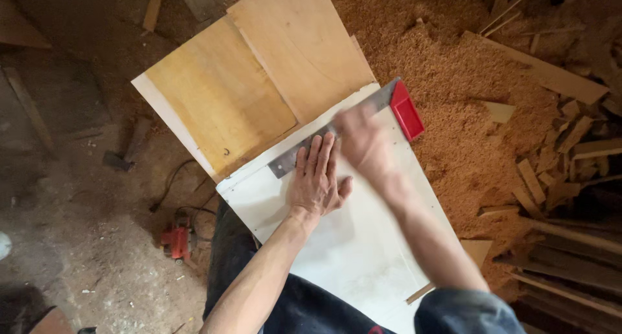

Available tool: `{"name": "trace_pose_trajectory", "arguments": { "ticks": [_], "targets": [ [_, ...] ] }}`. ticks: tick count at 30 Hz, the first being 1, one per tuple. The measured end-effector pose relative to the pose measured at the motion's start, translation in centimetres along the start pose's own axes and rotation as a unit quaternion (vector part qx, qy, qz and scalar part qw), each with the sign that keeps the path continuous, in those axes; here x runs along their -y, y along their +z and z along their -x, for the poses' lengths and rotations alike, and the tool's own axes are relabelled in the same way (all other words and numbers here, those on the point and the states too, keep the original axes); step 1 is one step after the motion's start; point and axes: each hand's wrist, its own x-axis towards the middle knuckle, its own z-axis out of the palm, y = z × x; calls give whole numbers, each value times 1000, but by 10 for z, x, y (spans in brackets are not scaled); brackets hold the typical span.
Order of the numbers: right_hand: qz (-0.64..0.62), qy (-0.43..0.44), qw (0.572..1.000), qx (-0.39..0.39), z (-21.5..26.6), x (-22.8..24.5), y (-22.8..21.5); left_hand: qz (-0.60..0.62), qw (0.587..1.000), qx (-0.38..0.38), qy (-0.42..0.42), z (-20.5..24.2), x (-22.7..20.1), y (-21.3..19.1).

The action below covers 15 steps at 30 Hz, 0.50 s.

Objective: The person uses a metal ruler and a pencil to draw straight lines on a large white board. They repeatedly reposition the ruler and draw lines across the board's surface in a workshop setting.

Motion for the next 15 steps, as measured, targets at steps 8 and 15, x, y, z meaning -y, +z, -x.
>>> {"name": "trace_pose_trajectory", "arguments": {
  "ticks": [8,15],
  "targets": [
    [-115,221,968,-19,-31,-45,-30,5,994,-105,-2,7,3,4],
    [-83,4,997,8,3,47,9,14,999,4,-35,5,-3,3]
  ]
}}
